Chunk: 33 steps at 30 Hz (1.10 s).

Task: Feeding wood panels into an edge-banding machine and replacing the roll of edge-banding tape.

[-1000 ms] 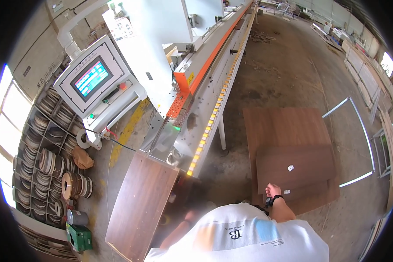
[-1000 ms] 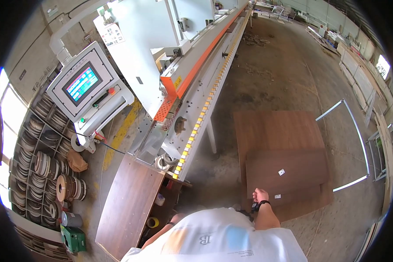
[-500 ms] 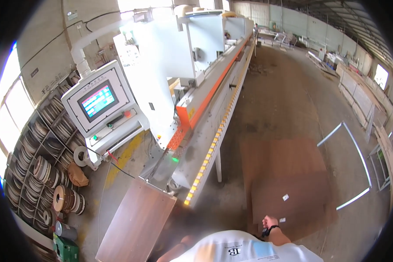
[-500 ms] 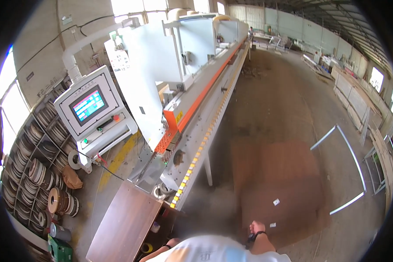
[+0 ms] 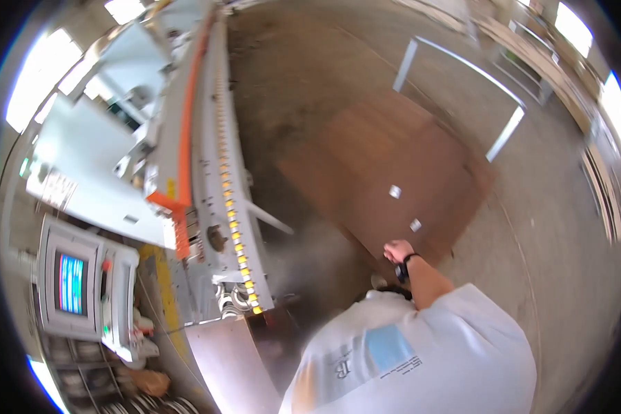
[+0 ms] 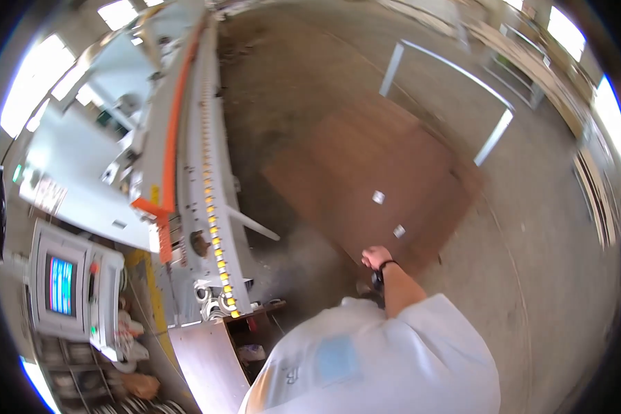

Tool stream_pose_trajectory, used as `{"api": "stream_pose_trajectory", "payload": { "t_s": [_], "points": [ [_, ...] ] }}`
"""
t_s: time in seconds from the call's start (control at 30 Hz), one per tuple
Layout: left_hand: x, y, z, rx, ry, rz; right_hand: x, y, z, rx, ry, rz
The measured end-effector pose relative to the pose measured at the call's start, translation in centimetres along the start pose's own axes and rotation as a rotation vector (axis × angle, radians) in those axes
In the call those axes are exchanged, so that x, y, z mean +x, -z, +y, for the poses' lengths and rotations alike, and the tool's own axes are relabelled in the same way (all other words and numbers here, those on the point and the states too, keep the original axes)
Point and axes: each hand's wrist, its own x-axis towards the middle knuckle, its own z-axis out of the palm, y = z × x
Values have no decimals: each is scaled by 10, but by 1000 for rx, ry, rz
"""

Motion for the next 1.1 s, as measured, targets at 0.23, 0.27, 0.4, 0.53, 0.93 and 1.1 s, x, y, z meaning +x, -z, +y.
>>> {"api": "stream_pose_trajectory", "payload": {
  "t_s": [0.23, 0.27, 0.4, 0.53, 0.93, 1.1],
  "points": [
    [10, 2, -1, 349, -224, -65, -42, 49, 63, 195, -193, 235],
    [8, 4, -6, 439, -272, -57, -46, 50, 69, 199, -238, 235],
    [15, 26, 35, 425, -232, -192, -55, 59, 103, 328, -406, 340],
    [48, 48, 73, -278, -2, -189, -32, 65, 116, 439, -421, 307],
    [257, -8, 236, -468, 200, -351, 118, 90, 207, 155, -285, 212],
    [349, -109, 239, -459, -68, -241, 204, 139, 239, 234, -129, 384]
  ]
}}
